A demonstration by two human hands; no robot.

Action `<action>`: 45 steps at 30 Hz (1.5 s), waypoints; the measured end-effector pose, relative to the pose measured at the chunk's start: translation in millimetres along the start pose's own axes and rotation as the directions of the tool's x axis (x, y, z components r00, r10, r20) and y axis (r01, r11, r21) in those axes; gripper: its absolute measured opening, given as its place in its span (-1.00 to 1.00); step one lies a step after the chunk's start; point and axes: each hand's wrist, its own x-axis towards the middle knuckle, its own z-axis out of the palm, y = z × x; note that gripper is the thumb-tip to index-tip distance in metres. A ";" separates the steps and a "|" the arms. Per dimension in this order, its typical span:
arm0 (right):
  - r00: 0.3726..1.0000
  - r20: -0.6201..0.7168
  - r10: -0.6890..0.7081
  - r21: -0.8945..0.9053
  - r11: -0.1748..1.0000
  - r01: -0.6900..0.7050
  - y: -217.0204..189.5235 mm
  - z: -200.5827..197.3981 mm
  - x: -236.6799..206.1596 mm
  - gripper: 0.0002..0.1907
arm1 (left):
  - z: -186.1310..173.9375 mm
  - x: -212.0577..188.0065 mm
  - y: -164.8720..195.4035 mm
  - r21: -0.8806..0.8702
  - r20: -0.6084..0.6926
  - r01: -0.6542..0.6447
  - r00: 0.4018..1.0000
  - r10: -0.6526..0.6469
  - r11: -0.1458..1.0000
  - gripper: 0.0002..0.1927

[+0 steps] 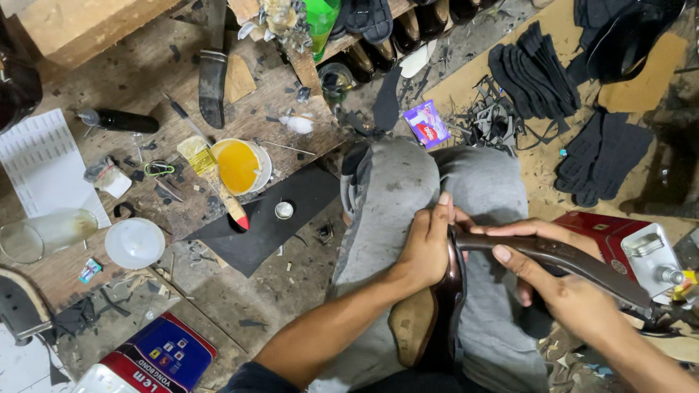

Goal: The person sits at a workbench and attaches soles to brown shoe uppers. They apply adhesive to the sole, press the sole onto the shoe, tap and press the edges by hand, hammer the sole to secure it, and place the finished shoes on a wooden rack.

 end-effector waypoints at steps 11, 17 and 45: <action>0.864 0.479 -0.157 -0.280 0.905 0.320 -1.5 -28.0 66.4 -0.69 | 1.9 -0.6 -5.0 -0.069 0.004 -0.081 0.997 0.081 0.994 -0.30; 0.874 0.137 -0.467 0.704 0.666 0.245 21.7 -11.4 -15.5 -0.68 | 15.4 -43.8 76.4 0.073 0.119 -0.495 0.866 0.485 0.866 -0.32; 0.615 -0.148 -0.774 -0.315 0.627 0.713 5.6 -35.6 -130.4 -0.71 | 72.3 -84.6 143.9 0.490 0.216 -0.639 0.748 0.628 0.593 -0.37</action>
